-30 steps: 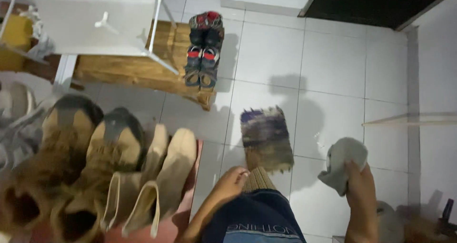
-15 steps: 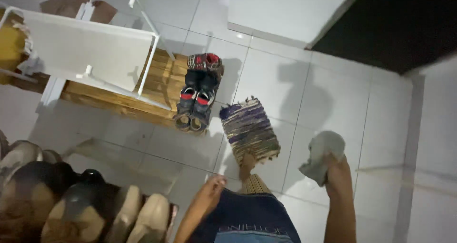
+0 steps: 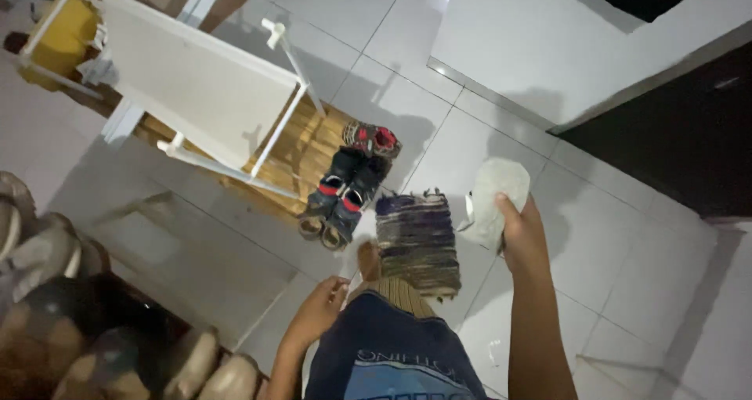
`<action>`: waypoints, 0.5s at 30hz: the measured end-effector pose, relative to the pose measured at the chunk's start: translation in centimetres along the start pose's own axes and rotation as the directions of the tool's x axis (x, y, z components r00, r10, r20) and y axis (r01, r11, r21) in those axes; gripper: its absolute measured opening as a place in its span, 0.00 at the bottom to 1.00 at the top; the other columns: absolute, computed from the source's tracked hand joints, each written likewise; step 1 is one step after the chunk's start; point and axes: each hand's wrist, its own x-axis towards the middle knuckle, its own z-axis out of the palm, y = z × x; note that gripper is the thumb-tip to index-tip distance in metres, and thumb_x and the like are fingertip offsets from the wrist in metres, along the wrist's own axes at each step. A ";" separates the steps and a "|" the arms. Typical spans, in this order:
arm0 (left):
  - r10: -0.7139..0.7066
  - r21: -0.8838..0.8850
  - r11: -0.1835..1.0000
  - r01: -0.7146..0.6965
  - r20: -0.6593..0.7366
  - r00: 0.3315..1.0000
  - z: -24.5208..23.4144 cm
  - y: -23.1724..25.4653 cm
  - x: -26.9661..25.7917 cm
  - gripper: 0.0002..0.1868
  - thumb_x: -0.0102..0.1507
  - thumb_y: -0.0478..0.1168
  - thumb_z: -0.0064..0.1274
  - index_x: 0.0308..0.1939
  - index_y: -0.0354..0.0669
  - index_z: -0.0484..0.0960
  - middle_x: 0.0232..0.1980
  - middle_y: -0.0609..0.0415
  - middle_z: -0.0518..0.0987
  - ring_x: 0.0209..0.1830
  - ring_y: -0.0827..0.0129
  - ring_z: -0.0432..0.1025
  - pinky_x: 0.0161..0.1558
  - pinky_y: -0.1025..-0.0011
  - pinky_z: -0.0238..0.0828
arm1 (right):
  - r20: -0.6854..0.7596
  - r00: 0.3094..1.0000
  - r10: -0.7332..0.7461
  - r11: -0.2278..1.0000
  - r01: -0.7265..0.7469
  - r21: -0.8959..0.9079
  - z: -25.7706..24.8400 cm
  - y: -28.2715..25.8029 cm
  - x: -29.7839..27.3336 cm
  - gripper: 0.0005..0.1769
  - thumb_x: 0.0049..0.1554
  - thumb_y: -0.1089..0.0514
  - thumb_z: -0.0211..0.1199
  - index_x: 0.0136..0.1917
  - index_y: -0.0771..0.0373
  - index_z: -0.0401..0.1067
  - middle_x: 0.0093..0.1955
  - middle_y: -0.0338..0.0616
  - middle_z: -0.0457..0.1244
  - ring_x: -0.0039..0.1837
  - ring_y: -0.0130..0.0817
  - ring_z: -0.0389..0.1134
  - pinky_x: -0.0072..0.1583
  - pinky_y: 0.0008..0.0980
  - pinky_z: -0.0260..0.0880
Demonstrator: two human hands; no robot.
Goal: Assembling a multi-tier shoe rack by connecting plastic tubes and fabric shelves
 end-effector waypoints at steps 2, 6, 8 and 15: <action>-0.181 0.077 0.981 0.176 0.059 0.982 -1.5 0.7 2.5 0.20 0.70 0.52 0.43 0.62 0.52 0.76 0.59 0.51 0.80 0.57 0.65 0.77 0.57 0.67 0.70 | -0.012 1.000 -0.013 0.999 0.014 0.032 1.2 -0.9 1.6 0.39 0.58 0.51 0.53 0.81 0.58 0.54 0.76 0.45 0.58 0.73 0.42 0.61 0.69 0.42 0.62; -0.011 0.057 0.998 0.011 -0.002 1.000 -4.2 4.3 5.1 0.17 0.70 0.52 0.39 0.53 0.47 0.76 0.53 0.50 0.82 0.54 0.62 0.76 0.55 0.63 0.67 | -0.061 0.996 0.059 0.993 -0.065 -0.099 2.3 -3.1 0.7 0.34 0.61 0.51 0.50 0.78 0.62 0.53 0.73 0.52 0.58 0.73 0.49 0.61 0.70 0.44 0.64; 0.006 0.097 0.995 -0.005 -0.015 1.000 -5.7 8.0 5.9 0.19 0.72 0.45 0.43 0.59 0.36 0.78 0.55 0.30 0.80 0.57 0.36 0.76 0.55 0.44 0.75 | -0.044 0.998 -0.049 0.996 0.046 -0.081 2.4 -4.4 -0.3 0.36 0.66 0.56 0.51 0.83 0.66 0.45 0.82 0.71 0.42 0.81 0.67 0.41 0.75 0.69 0.43; 0.066 0.157 0.984 -0.082 0.101 0.993 -3.5 9.2 14.2 0.16 0.69 0.52 0.42 0.53 0.50 0.77 0.53 0.52 0.83 0.54 0.62 0.78 0.53 0.65 0.68 | -0.192 0.975 0.115 0.993 -0.107 0.054 -3.0 -4.1 6.4 0.39 0.61 0.54 0.49 0.82 0.62 0.46 0.77 0.52 0.53 0.75 0.47 0.56 0.71 0.43 0.58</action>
